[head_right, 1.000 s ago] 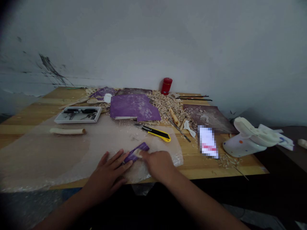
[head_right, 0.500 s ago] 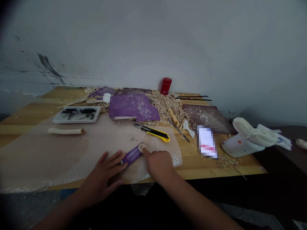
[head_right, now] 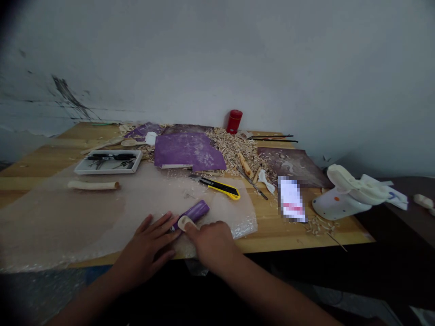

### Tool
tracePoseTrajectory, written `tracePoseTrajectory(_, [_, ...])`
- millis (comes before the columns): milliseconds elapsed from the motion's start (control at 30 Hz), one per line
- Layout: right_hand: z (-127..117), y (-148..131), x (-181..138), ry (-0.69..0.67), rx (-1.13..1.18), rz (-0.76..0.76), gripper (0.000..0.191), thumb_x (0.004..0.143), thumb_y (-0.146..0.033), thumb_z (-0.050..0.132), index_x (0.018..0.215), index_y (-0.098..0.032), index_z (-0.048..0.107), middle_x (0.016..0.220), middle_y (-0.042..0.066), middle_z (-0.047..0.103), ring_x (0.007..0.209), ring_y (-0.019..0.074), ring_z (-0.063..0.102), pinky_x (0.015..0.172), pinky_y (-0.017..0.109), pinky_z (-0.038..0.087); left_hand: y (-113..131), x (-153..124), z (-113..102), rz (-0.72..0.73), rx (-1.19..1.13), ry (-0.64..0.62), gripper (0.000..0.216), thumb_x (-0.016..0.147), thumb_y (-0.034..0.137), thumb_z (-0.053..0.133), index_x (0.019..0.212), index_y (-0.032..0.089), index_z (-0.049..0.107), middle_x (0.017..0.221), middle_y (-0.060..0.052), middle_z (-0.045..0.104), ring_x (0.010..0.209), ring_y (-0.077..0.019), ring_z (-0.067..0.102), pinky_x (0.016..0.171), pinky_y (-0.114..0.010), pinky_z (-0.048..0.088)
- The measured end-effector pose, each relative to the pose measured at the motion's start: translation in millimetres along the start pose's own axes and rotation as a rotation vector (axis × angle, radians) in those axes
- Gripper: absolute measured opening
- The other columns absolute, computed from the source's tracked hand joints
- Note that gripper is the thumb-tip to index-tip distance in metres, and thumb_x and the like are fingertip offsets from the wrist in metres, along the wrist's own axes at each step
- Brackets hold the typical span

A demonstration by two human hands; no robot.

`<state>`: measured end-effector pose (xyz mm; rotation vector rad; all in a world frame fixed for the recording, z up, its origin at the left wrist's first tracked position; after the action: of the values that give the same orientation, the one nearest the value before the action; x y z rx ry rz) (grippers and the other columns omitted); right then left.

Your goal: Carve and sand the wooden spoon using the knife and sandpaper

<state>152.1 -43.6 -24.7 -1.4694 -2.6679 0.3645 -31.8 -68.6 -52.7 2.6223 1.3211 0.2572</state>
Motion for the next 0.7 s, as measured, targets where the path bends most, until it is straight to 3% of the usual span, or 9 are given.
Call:
tracePoseTrajectory(100, [-7.2, 9.8, 0.6, 0.119, 0.464, 0.082, 0.035, 0.083, -0.034, 0.035, 0.114, -0.029, 0.050, 0.074, 0.002, 0.063, 0.063, 0.0151, 0.055, 0.060, 0.026, 0.037, -0.3, -0.1, -2.2, -0.015, -0.062, 0.032, 0.041, 0.077, 0.032, 0.045, 0.118, 0.033, 0.043, 0.134, -0.002, 0.034, 0.123, -0.0249, 0.026, 0.097, -0.055, 0.011])
tracePoseTrajectory(200, [-7.8, 19.7, 4.4, 0.160, 1.163, 0.158, 0.039, 0.083, -0.040, 0.036, 0.117, -0.025, 0.045, 0.050, -0.005, 0.049, 0.042, 0.0094, 0.041, 0.046, 0.022, 0.033, -2.7, 2.8, -13.1, -0.125, -0.233, 0.177, 0.037, 0.077, 0.029, 0.046, 0.114, 0.029, 0.047, 0.130, -0.004, 0.039, 0.118, -0.0231, 0.034, 0.097, -0.050, 0.022])
tracePoseTrajectory(267, [-2.3, 18.2, 7.3, 0.144, 1.570, 0.204, 0.035, 0.080, -0.041, 0.041, 0.108, -0.020, 0.048, 0.039, -0.009, 0.035, 0.033, 0.0065, 0.027, 0.040, 0.020, 0.028, -5.0, 6.8, -23.8, -0.237, -0.411, 0.311, 0.036, 0.077, 0.027, 0.046, 0.113, 0.025, 0.046, 0.120, -0.007, 0.047, 0.110, -0.0213, 0.043, 0.091, -0.044, 0.033])
tracePoseTrajectory(333, [4.5, 12.3, 9.2, 0.123, 1.820, 0.248, 0.024, 0.078, -0.038, 0.046, 0.091, -0.019, 0.051, 0.037, -0.010, 0.032, 0.032, 0.0049, 0.021, 0.039, 0.020, 0.028, -4.5, 13.7, -32.3, -0.308, -0.604, 0.367, 0.040, 0.077, 0.027, 0.047, 0.116, 0.023, 0.040, 0.108, -0.007, 0.054, 0.096, -0.0190, 0.052, 0.083, -0.040, 0.041])
tracePoseTrajectory(400, [9.6, 5.1, 9.9, 0.063, 1.909, 0.278, 0.018, 0.076, -0.035, 0.049, 0.081, -0.018, 0.051, 0.037, -0.010, 0.033, 0.032, 0.0045, 0.021, 0.038, 0.020, 0.028, 0.9, 23.8, -37.0, -0.278, -0.799, 0.325, 0.048, 0.077, 0.028, 0.048, 0.122, 0.024, 0.032, 0.101, -0.006, 0.055, 0.081, -0.0156, 0.056, 0.073, -0.034, 0.045])
tracePoseTrajectory(500, [9.5, 1.2, 8.4, 0.013, 1.794, 0.298, 0.019, 0.075, -0.035, 0.049, 0.078, -0.016, 0.054, 0.039, -0.008, 0.037, 0.034, 0.0052, 0.028, 0.040, 0.020, 0.029, 9.9, 37.7, -38.4, -0.223, -1.005, 0.242, 0.047, 0.076, 0.029, 0.049, 0.120, 0.022, 0.034, 0.080, -0.001, 0.057, 0.062, -0.0111, 0.054, 0.057, -0.025, 0.044])
tracePoseTrajectory(600, [1.1, 11.0, 4.0, 0.130, 1.492, 0.295, 0.020, 0.073, -0.034, 0.052, 0.079, -0.016, 0.059, 0.053, -0.004, 0.049, 0.045, 0.0065, 0.040, 0.044, 0.019, 0.030, 10.8, 43.4, -36.5, -0.262, -1.056, 0.255, 0.022, 0.080, 0.030, 0.043, 0.097, 0.018, 0.050, 0.057, 0.004, 0.051, 0.051, -0.0091, 0.049, 0.051, -0.022, 0.040])
tracePoseTrajectory(700, [-5.1, 26.9, -2.7, 0.259, 1.354, 0.317, 0.021, 0.072, -0.034, 0.055, 0.083, -0.017, 0.060, 0.058, -0.003, 0.051, 0.051, 0.0075, 0.043, 0.048, 0.019, 0.032, 4.4, 40.3, -35.5, -0.278, -1.007, 0.350, 0.014, 0.080, 0.028, 0.044, 0.082, 0.018, 0.053, 0.060, 0.002, 0.055, 0.059, -0.0106, 0.053, 0.060, -0.025, 0.042])
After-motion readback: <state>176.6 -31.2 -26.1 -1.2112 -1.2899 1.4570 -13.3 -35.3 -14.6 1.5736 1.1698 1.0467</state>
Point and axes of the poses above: each hand's wrist, its own x-axis towards the middle knuckle, its own z-axis out of the palm, y = z × x, the point moved 3 cm from there along x, towards the middle knuckle
